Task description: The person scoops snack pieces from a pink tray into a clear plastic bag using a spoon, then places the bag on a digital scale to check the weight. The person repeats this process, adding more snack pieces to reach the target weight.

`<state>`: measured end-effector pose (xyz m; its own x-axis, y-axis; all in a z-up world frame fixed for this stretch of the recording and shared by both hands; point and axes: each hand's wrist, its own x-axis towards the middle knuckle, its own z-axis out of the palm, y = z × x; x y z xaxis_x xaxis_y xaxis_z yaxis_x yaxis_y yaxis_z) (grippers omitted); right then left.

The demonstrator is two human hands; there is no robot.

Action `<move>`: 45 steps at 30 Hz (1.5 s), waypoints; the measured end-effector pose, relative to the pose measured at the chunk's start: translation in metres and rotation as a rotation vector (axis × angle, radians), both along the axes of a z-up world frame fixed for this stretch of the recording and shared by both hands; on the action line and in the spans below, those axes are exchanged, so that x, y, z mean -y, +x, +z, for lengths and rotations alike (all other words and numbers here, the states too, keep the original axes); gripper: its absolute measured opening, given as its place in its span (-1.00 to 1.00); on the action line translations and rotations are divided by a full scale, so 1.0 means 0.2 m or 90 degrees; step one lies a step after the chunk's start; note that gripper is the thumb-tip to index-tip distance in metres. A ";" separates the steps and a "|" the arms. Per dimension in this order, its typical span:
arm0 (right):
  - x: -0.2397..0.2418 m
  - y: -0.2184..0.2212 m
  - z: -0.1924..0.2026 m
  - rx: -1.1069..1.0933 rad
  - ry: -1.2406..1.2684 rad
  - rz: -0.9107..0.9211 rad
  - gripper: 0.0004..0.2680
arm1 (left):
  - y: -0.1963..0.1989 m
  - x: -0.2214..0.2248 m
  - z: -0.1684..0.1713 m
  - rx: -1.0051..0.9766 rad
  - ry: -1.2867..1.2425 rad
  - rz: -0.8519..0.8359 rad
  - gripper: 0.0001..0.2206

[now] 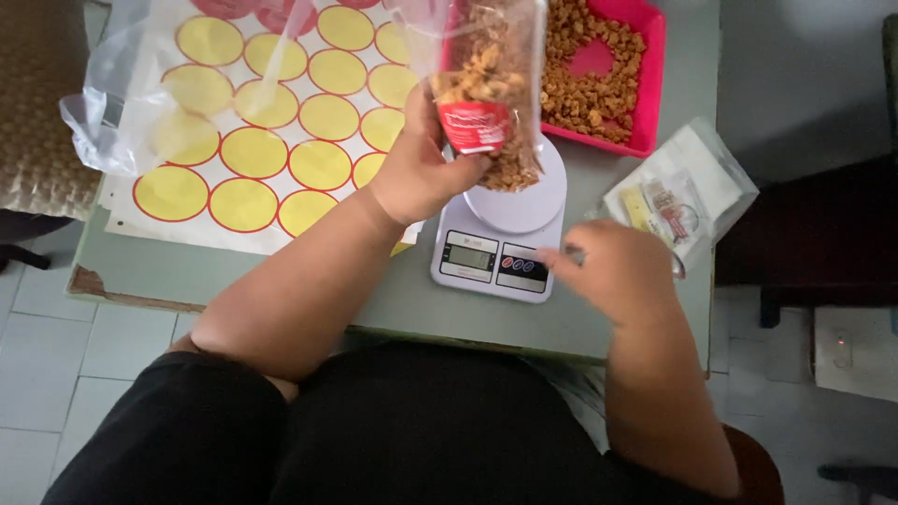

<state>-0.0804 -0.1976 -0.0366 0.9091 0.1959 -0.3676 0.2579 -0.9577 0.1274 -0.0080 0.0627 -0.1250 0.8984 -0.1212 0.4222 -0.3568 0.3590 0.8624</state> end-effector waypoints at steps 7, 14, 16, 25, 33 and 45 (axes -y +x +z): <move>0.04 0.06 0.03 0.472 0.344 0.210 -0.77 | -0.06 0.04 0.09 0.130 0.048 -0.100 -0.36; -0.03 0.17 0.05 0.406 0.569 0.299 -0.87 | -0.08 0.06 0.05 0.116 0.061 -0.146 -0.33; -0.02 0.20 -0.01 0.407 0.610 0.301 -0.92 | -0.08 0.06 0.03 0.084 0.069 -0.159 -0.28; 0.10 0.22 -0.29 0.555 0.584 0.241 -0.92 | -0.13 0.03 0.07 0.086 0.275 -0.049 -0.33; 0.16 0.27 -0.52 0.391 0.834 0.311 -0.80 | -0.08 0.02 0.01 0.236 0.456 0.088 -0.34; 0.32 0.38 -0.74 -0.871 1.635 0.053 -0.56 | -0.06 0.03 0.02 0.331 0.399 0.136 -0.47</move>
